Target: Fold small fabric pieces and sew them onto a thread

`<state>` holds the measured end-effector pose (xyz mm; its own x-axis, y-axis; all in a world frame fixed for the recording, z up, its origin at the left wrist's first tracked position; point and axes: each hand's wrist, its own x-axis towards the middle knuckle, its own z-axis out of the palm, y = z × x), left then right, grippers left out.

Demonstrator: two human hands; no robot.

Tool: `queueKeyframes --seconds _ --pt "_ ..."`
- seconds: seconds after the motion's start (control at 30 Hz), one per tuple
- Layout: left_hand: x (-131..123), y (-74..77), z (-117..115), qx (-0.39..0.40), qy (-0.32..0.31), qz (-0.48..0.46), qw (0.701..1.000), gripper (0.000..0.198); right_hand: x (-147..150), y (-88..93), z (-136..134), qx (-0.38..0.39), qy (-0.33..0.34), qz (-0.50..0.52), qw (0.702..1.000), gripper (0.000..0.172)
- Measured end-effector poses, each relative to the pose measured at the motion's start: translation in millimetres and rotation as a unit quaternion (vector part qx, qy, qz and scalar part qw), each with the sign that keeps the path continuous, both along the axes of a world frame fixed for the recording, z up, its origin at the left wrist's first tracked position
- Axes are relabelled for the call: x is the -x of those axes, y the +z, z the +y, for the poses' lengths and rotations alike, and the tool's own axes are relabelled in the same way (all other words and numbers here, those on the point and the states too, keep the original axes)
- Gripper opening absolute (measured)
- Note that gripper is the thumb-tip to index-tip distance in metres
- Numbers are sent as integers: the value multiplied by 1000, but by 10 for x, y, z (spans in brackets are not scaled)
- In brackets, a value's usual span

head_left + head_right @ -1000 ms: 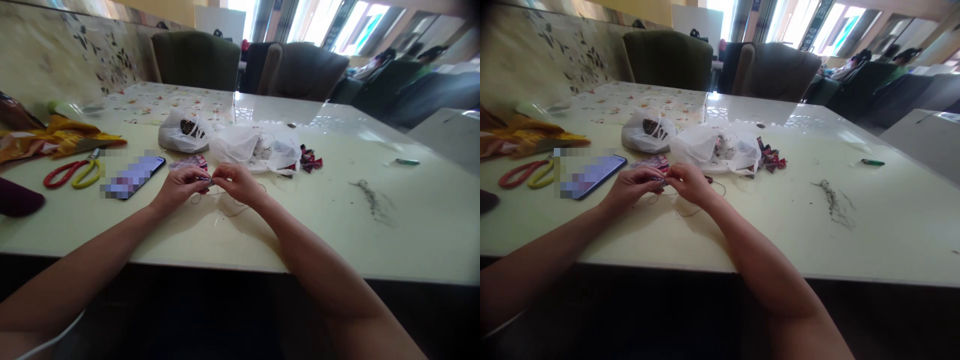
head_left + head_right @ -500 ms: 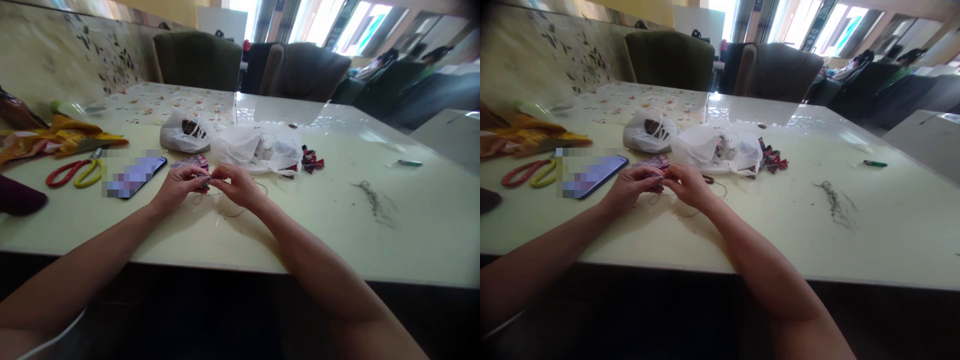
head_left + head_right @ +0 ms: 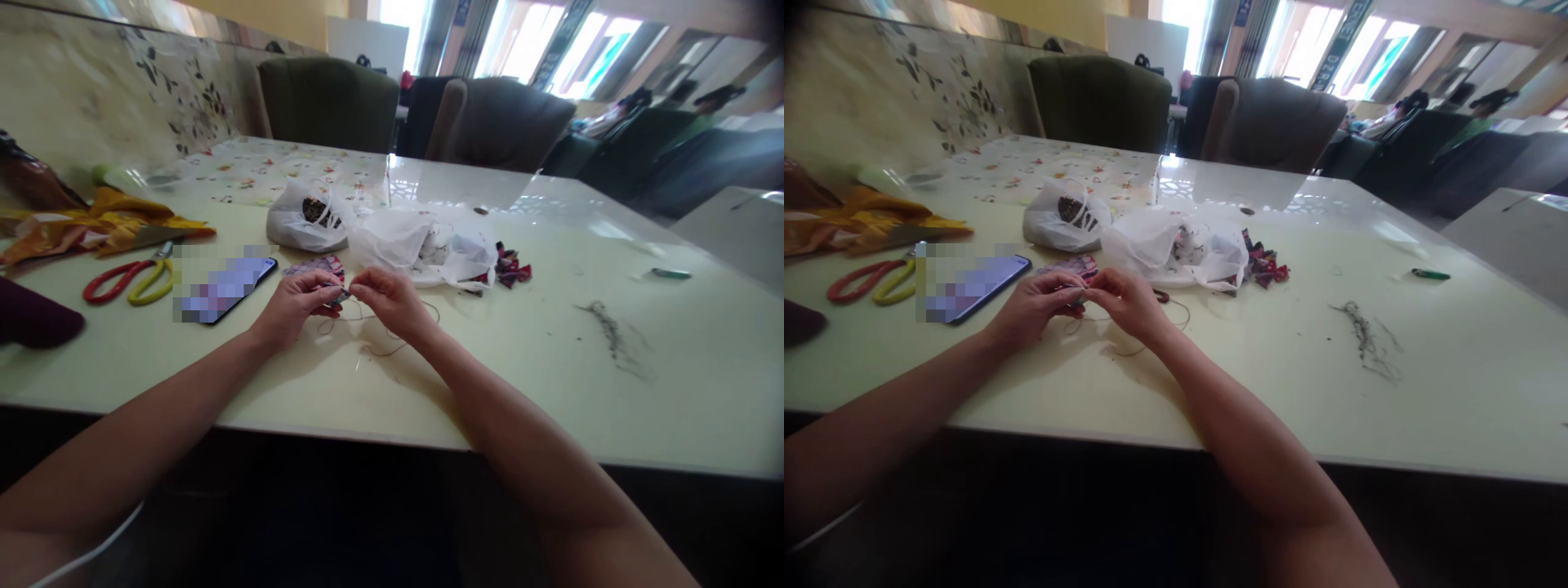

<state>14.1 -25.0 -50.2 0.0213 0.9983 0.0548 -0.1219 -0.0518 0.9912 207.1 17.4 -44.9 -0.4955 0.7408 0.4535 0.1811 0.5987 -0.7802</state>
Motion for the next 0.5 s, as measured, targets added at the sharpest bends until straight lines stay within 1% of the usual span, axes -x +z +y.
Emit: queueKeyframes --seconds 0.13,0.3,0.37,0.5 --pt "-24 -1 -11 -11 -18 11 1000 32 4 15 -30 -17 13 -28 999 19" --pt "-23 7 -3 -4 -38 -28 999 29 0 34 -44 -10 16 -27 999 25" --pt "-6 12 19 -6 -28 -26 999 29 -19 36 -16 -24 13 -31 999 24" --pt "48 5 83 -10 23 -44 999 32 -89 103 29 -74 -12 -46 996 16"
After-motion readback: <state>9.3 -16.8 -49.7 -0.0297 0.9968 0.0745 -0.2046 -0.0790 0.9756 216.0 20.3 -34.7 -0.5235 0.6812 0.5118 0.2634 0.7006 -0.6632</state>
